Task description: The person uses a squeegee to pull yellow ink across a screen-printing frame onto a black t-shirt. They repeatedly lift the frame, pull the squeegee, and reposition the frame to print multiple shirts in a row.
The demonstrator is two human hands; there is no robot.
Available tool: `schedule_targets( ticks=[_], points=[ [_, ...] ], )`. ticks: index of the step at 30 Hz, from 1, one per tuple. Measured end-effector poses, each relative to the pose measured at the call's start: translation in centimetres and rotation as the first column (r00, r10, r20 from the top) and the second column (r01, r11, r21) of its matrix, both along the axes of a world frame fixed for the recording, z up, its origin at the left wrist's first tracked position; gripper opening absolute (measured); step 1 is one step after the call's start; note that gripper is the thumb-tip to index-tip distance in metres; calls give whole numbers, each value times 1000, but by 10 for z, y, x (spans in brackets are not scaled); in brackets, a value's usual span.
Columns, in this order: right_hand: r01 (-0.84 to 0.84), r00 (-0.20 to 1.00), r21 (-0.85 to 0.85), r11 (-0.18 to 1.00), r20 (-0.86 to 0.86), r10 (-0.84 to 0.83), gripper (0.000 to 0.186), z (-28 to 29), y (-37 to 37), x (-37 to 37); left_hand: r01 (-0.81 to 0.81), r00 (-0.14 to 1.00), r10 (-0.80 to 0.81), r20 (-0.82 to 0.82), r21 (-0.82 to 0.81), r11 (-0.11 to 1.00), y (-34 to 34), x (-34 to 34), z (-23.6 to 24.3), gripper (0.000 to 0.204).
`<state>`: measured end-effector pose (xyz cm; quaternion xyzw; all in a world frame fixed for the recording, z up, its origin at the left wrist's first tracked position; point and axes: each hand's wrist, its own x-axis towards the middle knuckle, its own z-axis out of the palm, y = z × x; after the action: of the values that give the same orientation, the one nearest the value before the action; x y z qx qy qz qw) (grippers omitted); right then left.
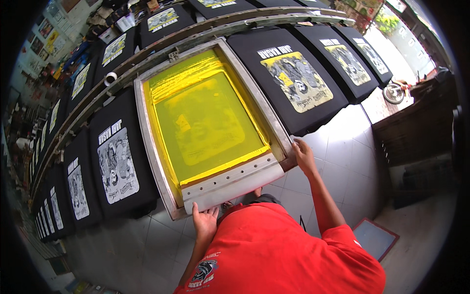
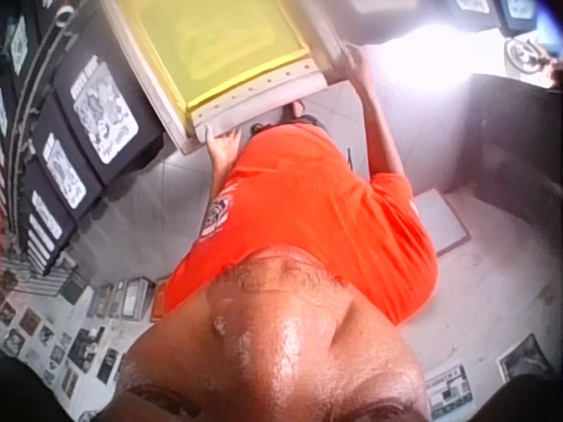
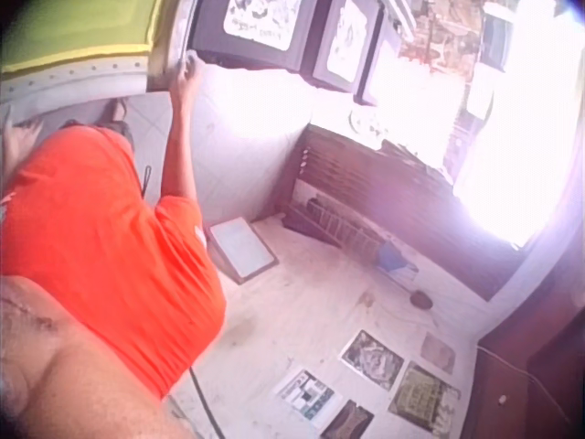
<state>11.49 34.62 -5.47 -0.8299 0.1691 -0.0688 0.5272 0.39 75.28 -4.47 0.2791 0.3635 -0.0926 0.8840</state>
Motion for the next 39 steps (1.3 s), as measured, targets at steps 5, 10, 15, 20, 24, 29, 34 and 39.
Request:
schedule_targets(
  ticks=[5, 10, 15, 20, 24, 29, 34, 39],
  points=[
    [135, 991, 155, 979, -33, -132, 42, -13, 9, -36, 160, 987, -154, -46, 148, 976, 36, -38, -23, 83],
    [105, 993, 194, 975, 23, -112, 40, -22, 0, -37, -46, 993, 92, -68, 502, 864, 93, -43, -29, 100],
    [6, 990, 299, 954, 131, -47, 38, -33, -3, -17, -40, 997, -16, 74, 691, 722, 146, -15, -35, 88],
    [-124, 990, 384, 915, 109, 88, 38, -30, -3, -4, -18, 992, 112, -50, 844, 536, 136, 10, -32, 80],
    [-182, 983, 368, 912, 89, 160, 43, -13, -7, 0, 9, 990, 117, -74, 878, 478, 125, 17, -31, 81],
    [-211, 971, 411, 887, -16, 239, 46, -4, -14, 4, 27, 977, 185, -109, 918, 395, 115, 26, -26, 78],
    [-232, 956, 438, 868, -59, 286, 48, -4, -20, 6, 56, 966, 215, -143, 929, 365, 119, 26, -31, 77],
    [-267, 956, 363, 893, -18, 293, 55, -14, -17, 5, 47, 957, 247, -150, 924, 379, 114, 25, -28, 77]
  ],
)
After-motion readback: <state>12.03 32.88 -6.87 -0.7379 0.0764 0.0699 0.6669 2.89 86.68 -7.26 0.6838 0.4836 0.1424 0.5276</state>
